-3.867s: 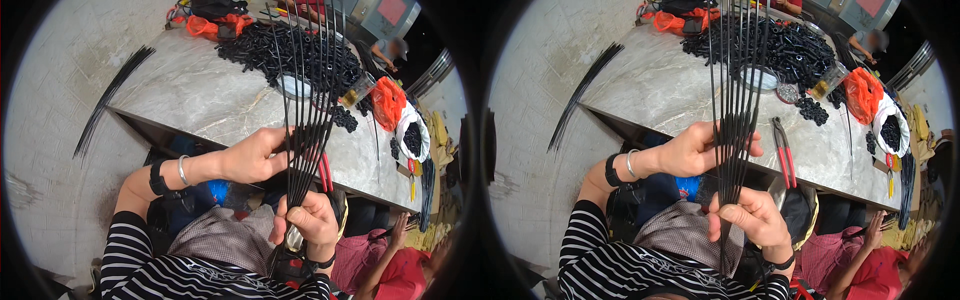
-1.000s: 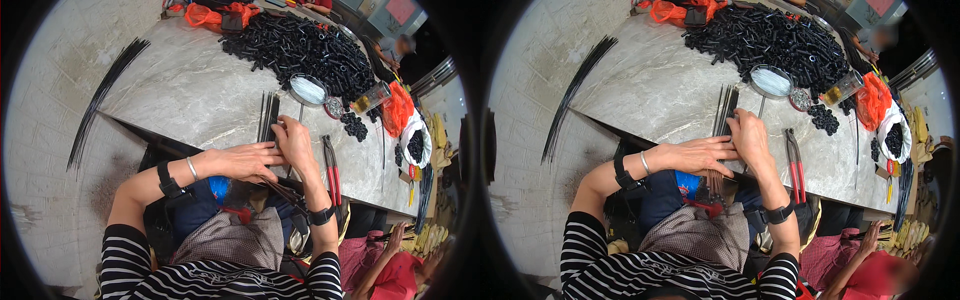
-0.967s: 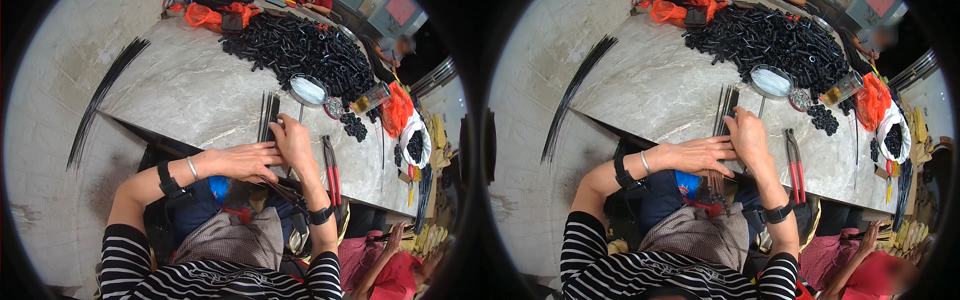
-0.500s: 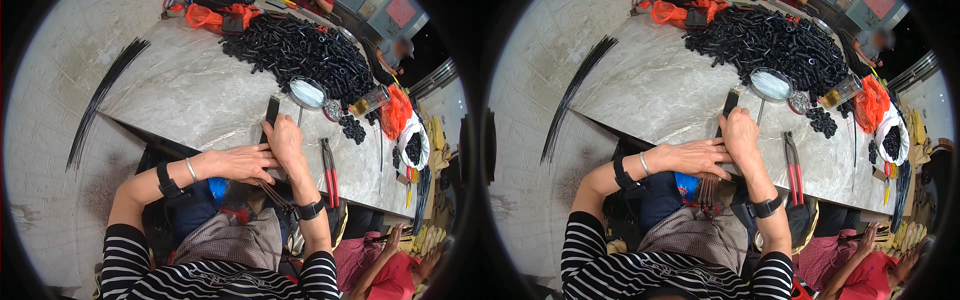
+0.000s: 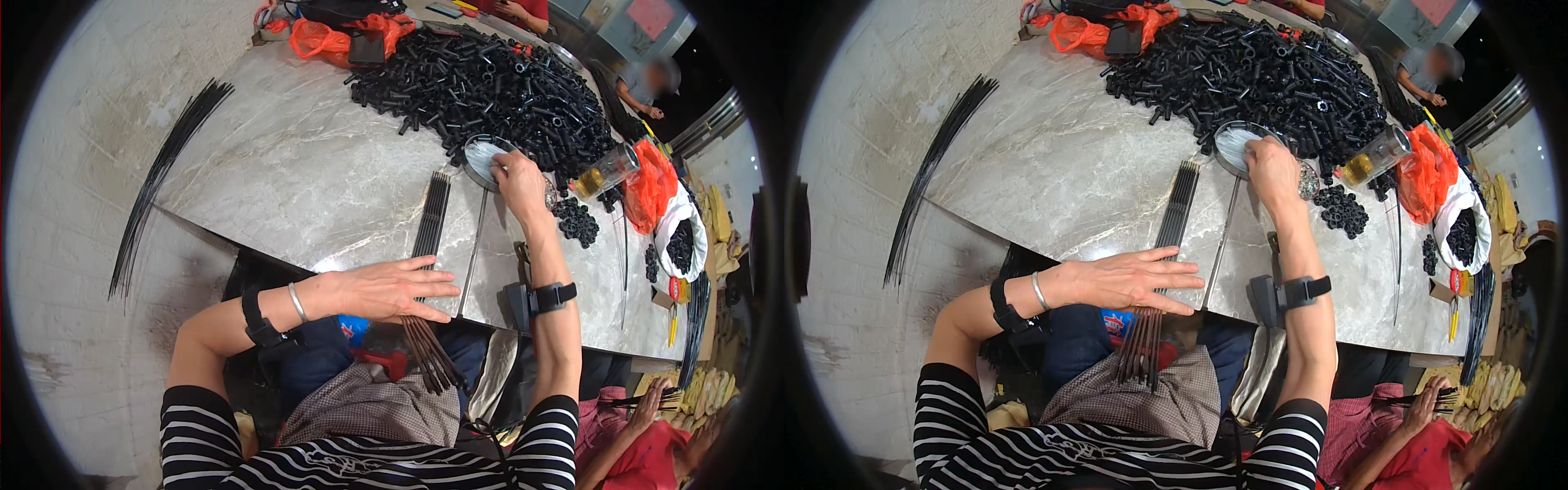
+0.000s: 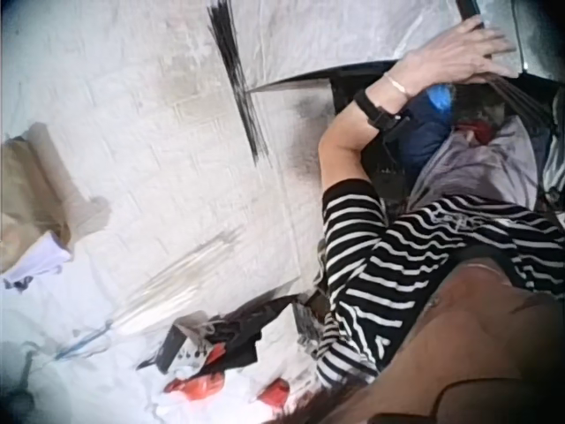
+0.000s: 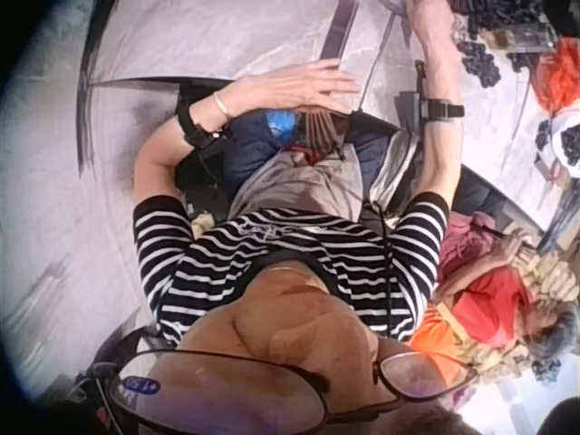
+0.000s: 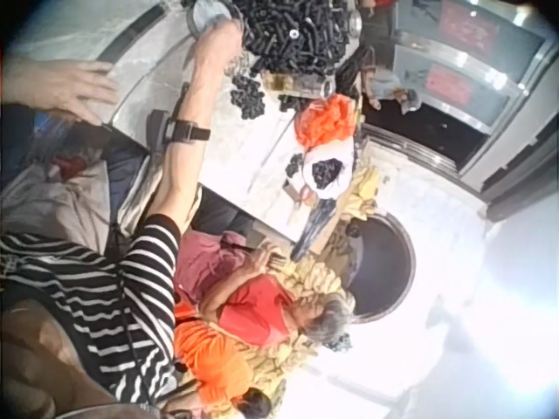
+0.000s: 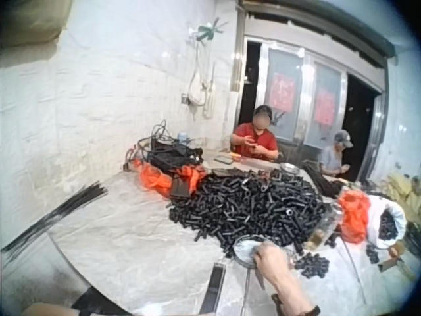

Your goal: Assemble umbrella ribs and plastic connectors to form the frame.

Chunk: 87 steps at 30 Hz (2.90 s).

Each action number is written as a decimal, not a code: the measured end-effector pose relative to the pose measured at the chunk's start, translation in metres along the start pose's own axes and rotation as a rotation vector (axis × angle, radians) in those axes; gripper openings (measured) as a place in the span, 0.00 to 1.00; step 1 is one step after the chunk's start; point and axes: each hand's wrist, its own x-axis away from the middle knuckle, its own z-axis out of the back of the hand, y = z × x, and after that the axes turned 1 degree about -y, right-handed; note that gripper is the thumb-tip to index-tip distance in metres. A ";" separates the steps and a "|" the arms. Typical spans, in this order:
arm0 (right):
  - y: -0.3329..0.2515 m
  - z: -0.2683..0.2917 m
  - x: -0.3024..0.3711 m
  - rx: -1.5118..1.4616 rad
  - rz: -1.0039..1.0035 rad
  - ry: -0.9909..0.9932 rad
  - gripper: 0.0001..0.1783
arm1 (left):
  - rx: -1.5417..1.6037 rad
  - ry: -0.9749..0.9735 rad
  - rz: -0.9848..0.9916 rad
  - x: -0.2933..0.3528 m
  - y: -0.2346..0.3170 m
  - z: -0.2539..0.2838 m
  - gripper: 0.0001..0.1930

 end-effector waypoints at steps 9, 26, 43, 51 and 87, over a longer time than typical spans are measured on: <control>0.005 -0.013 -0.010 0.051 0.030 -0.053 0.05 | -0.003 -0.032 0.034 0.001 0.001 0.002 0.28; -0.082 -0.008 0.052 -0.330 0.231 -0.195 0.04 | 0.069 -0.019 0.038 -0.002 -0.002 0.003 0.25; -0.049 -0.004 0.041 -0.144 0.105 -0.162 0.04 | -0.010 0.035 -0.014 0.003 -0.002 0.000 0.25; -0.046 -0.011 0.038 -0.073 0.149 -0.112 0.03 | 0.103 -0.009 0.028 0.005 0.001 0.008 0.28; -0.069 -0.027 0.018 -0.082 0.132 -0.122 0.07 | 0.104 -0.011 0.054 0.036 0.001 0.013 0.29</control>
